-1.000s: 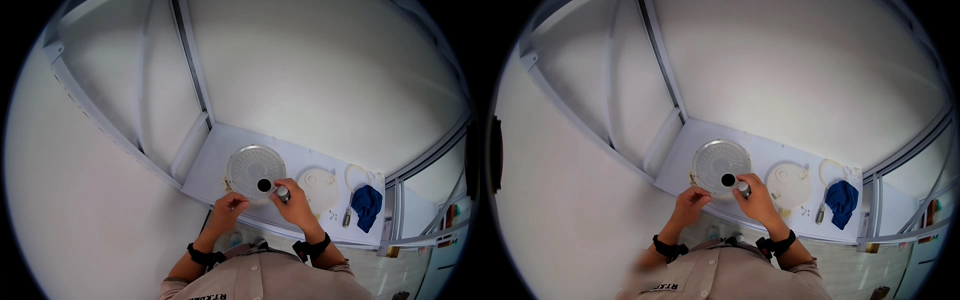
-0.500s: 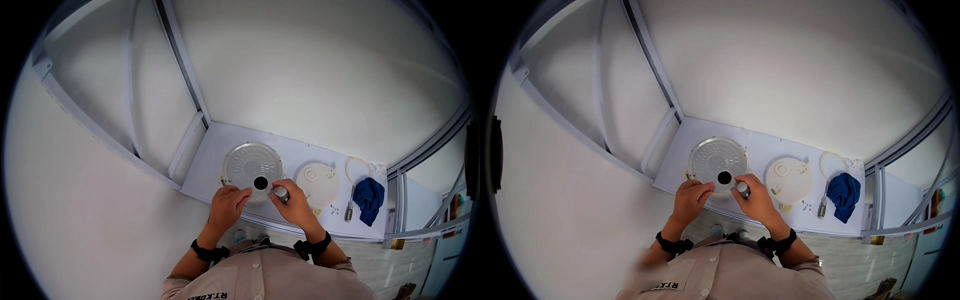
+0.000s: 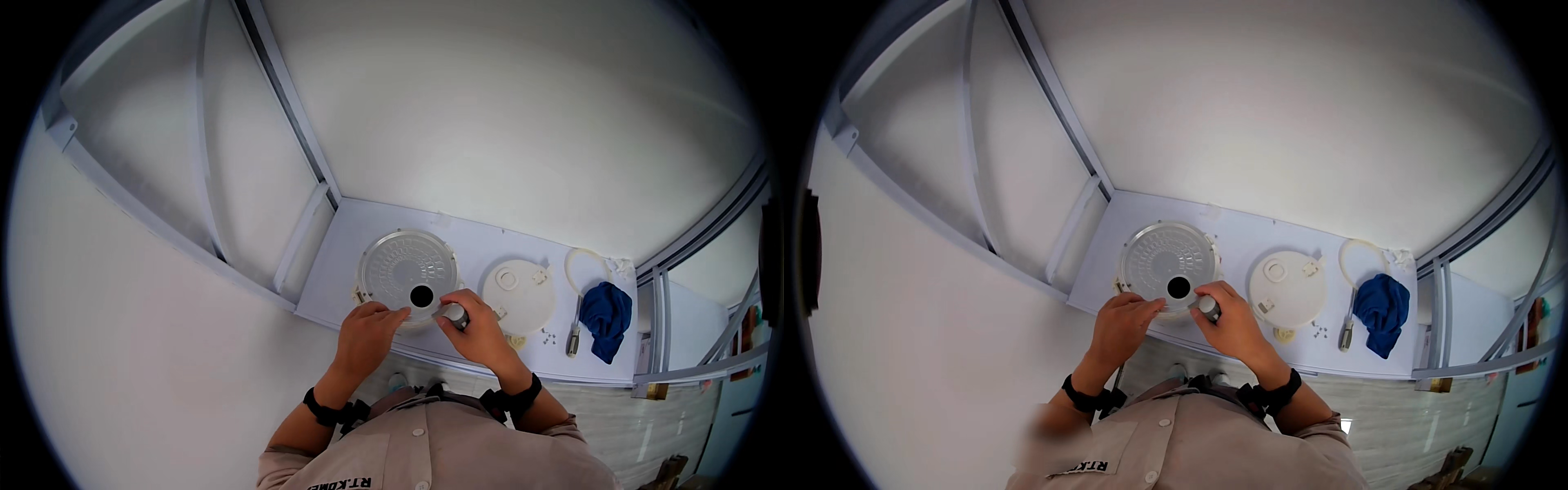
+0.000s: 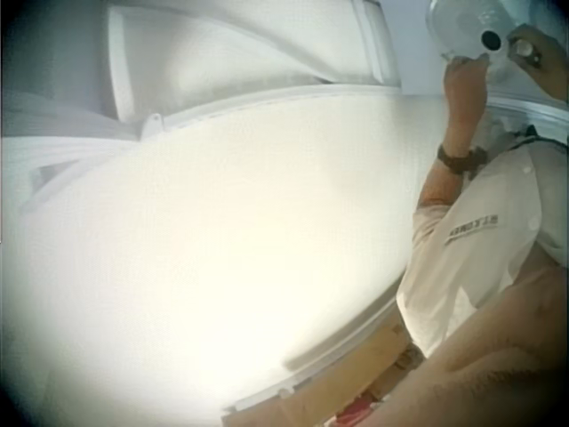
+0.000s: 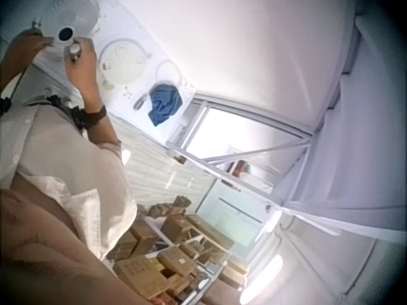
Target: The person uses a screwdriver to tighten screws on a white plastic appliance component, then picks up a circular plastic part and inserts a small piece into it. The person continues to assemble parts on a white workbench.
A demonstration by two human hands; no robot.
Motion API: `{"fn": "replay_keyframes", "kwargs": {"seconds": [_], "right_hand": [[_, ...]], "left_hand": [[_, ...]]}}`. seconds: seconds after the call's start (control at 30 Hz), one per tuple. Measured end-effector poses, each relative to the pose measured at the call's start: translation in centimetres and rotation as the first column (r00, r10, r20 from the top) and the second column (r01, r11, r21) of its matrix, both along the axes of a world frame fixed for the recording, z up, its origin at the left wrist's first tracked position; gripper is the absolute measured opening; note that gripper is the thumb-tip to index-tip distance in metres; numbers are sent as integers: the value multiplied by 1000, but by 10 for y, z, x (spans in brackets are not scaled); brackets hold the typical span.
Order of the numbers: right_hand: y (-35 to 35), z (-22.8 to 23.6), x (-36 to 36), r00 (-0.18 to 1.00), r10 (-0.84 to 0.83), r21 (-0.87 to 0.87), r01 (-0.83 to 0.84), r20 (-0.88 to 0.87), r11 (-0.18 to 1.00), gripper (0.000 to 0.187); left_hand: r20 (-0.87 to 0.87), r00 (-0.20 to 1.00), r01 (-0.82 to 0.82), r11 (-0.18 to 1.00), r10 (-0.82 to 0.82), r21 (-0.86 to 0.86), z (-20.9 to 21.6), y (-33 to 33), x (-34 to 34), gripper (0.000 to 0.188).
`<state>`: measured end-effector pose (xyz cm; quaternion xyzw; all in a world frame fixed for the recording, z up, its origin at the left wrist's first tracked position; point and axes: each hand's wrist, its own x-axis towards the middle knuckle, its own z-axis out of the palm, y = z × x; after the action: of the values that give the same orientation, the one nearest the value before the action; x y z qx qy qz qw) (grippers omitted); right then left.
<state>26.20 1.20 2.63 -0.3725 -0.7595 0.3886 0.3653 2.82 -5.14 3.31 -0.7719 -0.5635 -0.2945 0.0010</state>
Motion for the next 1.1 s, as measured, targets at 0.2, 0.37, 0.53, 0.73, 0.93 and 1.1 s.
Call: {"fn": "replay_keyframes", "kwargs": {"seconds": [0.2, 0.37, 0.53, 0.73, 0.93, 1.1], "right_hand": [[-1, 0, 1, 1000, 0, -14, 1, 25, 1000, 37], [-4, 2, 3, 999, -3, -35, 4, 32, 999, 37], [-5, -1, 5, 1000, -7, -23, 7, 21, 1000, 37], [-6, 1, 6, 999, -5, -63, 8, 37, 998, 37], [-7, -5, 5, 1000, 2, -38, -1, 17, 999, 36], [-9, -5, 3, 1000, 14, -53, -12, 21, 998, 36]], "left_hand": [[-60, 998, 2, 1000, -3, -6, 5, 1, 3, 27], [19, 996, -81, 996, 82, -48, 5, -3, 10, 20], [62, 996, -64, 997, 66, -33, -1, -4, 7, 16], [106, 994, -1, 1000, -1, 23, -8, 1, 0, 11], [197, 980, -4, 999, -4, 41, -17, 0, -2, 17], [220, 975, 12, 998, -27, 67, -21, -1, -4, 15]]}}
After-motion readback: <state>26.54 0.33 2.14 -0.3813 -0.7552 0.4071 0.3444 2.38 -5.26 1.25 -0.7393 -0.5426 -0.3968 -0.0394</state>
